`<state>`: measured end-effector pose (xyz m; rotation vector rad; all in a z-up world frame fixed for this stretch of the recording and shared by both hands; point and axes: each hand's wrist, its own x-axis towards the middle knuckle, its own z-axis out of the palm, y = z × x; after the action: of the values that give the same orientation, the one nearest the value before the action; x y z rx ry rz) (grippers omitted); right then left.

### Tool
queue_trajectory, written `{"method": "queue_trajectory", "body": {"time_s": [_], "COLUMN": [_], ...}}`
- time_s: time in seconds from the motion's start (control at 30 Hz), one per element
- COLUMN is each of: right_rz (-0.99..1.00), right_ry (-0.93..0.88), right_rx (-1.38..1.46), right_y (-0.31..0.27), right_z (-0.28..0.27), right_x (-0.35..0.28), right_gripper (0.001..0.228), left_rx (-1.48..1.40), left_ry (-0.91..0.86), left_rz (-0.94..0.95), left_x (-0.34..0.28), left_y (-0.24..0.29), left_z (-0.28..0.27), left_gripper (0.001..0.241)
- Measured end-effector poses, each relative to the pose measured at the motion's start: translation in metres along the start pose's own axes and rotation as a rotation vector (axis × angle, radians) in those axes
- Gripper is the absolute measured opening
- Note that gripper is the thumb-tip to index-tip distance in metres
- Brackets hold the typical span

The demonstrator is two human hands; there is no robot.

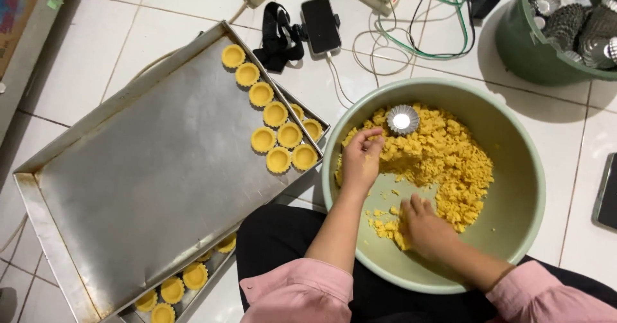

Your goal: The person is taking portions of yellow dough, rolling them into balls, and pressing them into small metal tart molds to create tart shells.

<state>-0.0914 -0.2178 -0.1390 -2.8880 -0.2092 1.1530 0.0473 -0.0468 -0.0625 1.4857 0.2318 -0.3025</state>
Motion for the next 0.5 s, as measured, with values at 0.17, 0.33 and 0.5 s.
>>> {"method": "queue_trajectory", "body": {"time_s": [0.17, 0.33, 0.5], "right_rz": [-0.256, -0.518, -0.672], "right_ry": [0.098, 0.350, -0.151], "right_rx": [0.000, -0.035, 0.006], "right_y": [0.006, -0.015, -0.010], "right_z": [-0.009, -0.045, -0.035], "right_x": [0.004, 0.034, 0.008], "right_gripper": [0.036, 0.054, 0.063], "left_rx": [0.099, -0.007, 0.083], "left_ry": [-0.051, -0.044, -0.082], "left_rz": [-0.039, 0.081, -0.059], "left_x": [-0.005, 0.015, 0.000], "left_y": [0.018, -0.013, 0.031], "left_z": [0.000, 0.004, -0.020], "left_gripper": [0.027, 0.026, 0.031]}}
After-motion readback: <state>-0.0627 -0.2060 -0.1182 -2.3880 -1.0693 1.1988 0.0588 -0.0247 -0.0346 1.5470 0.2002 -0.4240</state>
